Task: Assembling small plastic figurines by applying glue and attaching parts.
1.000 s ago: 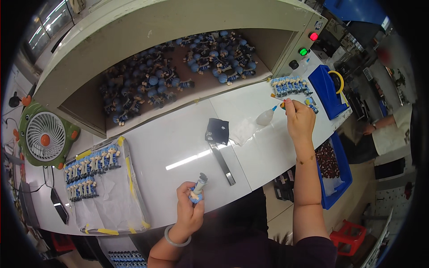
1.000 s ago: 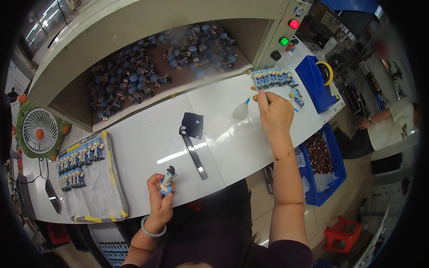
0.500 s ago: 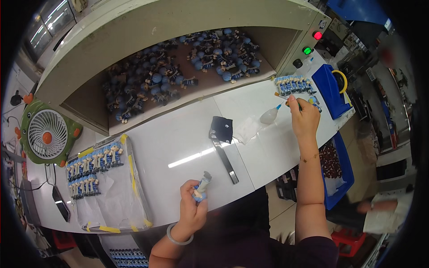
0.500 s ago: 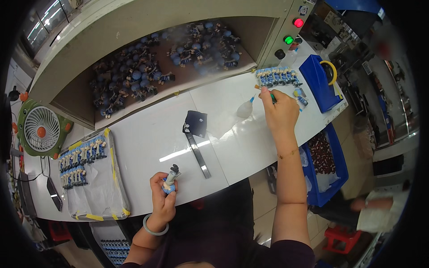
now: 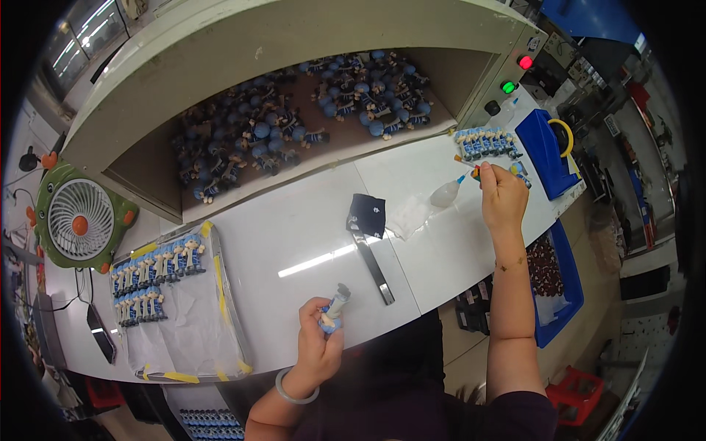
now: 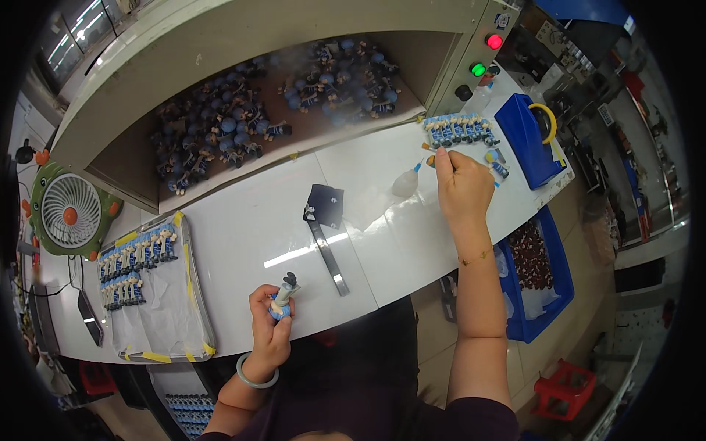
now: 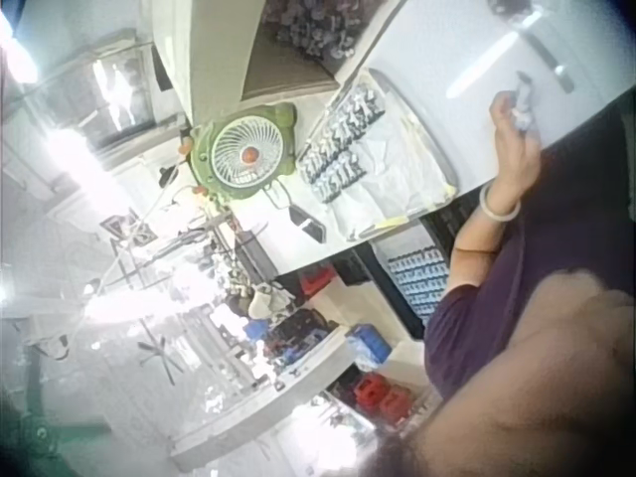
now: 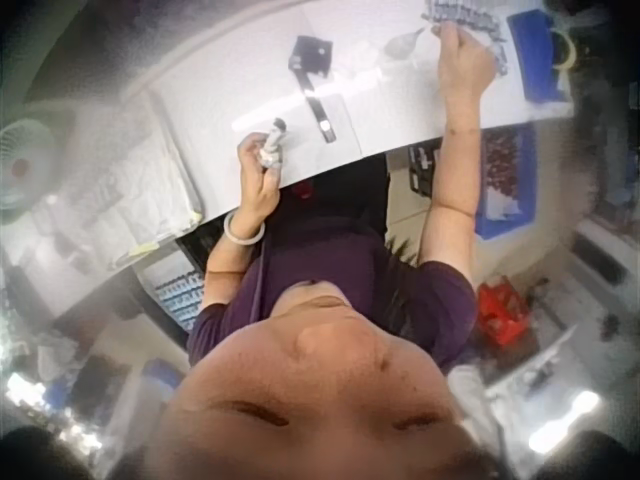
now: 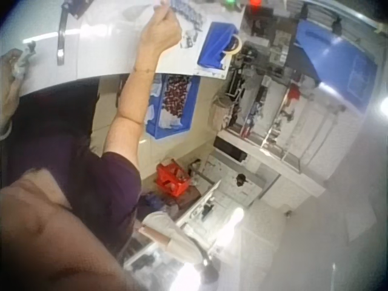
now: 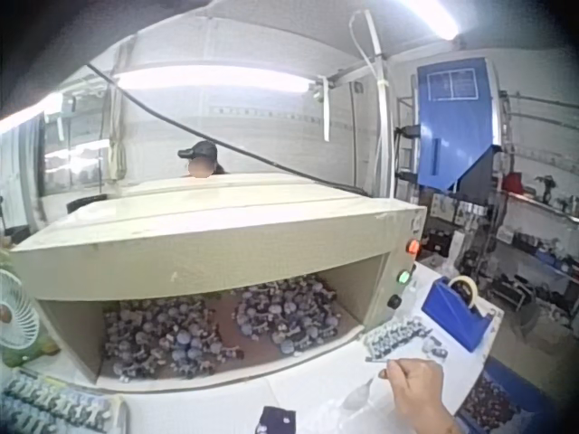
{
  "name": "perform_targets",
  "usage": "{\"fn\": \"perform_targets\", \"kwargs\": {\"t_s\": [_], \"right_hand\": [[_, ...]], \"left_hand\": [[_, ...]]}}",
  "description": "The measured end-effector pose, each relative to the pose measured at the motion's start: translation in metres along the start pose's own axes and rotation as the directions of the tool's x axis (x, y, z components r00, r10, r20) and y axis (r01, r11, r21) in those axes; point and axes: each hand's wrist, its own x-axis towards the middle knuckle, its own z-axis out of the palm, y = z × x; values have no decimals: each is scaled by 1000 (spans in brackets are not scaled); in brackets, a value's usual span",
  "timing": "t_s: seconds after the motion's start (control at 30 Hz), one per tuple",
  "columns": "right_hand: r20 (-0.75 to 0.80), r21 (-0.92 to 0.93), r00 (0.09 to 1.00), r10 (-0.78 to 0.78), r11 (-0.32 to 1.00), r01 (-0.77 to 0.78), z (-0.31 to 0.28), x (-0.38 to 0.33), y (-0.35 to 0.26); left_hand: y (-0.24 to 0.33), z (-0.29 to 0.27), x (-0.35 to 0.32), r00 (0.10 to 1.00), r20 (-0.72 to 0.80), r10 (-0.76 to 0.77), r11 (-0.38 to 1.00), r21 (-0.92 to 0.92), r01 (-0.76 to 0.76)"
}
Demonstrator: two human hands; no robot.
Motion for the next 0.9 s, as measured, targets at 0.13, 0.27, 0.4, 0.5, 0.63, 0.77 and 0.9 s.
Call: {"fn": "perform_targets", "kwargs": {"t_s": [0.13, 0.27, 0.4, 0.5, 0.63, 0.77, 0.9], "right_hand": [[-24, -29, 998, -62, 998, 62, 3, -2, 6], [-49, 41, 999, 5, 999, -3, -1, 0, 1], [13, 175, 996, 94, 980, -94, 10, -5, 16], [30, 123, 999, 40, 991, -44, 20, -8, 46], [145, -106, 987, -66, 991, 82, 22, -15, 71], [-65, -266, 956, -286, 928, 259, 27, -28, 59], [-121, 136, 973, -196, 968, 212, 9, -64, 20]], "left_hand": [[-1, 0, 0, 1000, 3, 10, 1000, 28, -10], [-1, 1, -1, 1000, -5, -8, 999, 48, 9], [-4, -2, -6, 999, -35, -3, 998, 56, 5], [-6, -2, -6, 998, -52, -25, 995, 94, 30], [-3, 2, -1, 999, -39, -21, 988, 149, 26], [-4, 1, -4, 1000, -5, -19, 988, 153, 19], [-6, 0, -5, 1000, 6, 19, 969, 245, -19]]}}
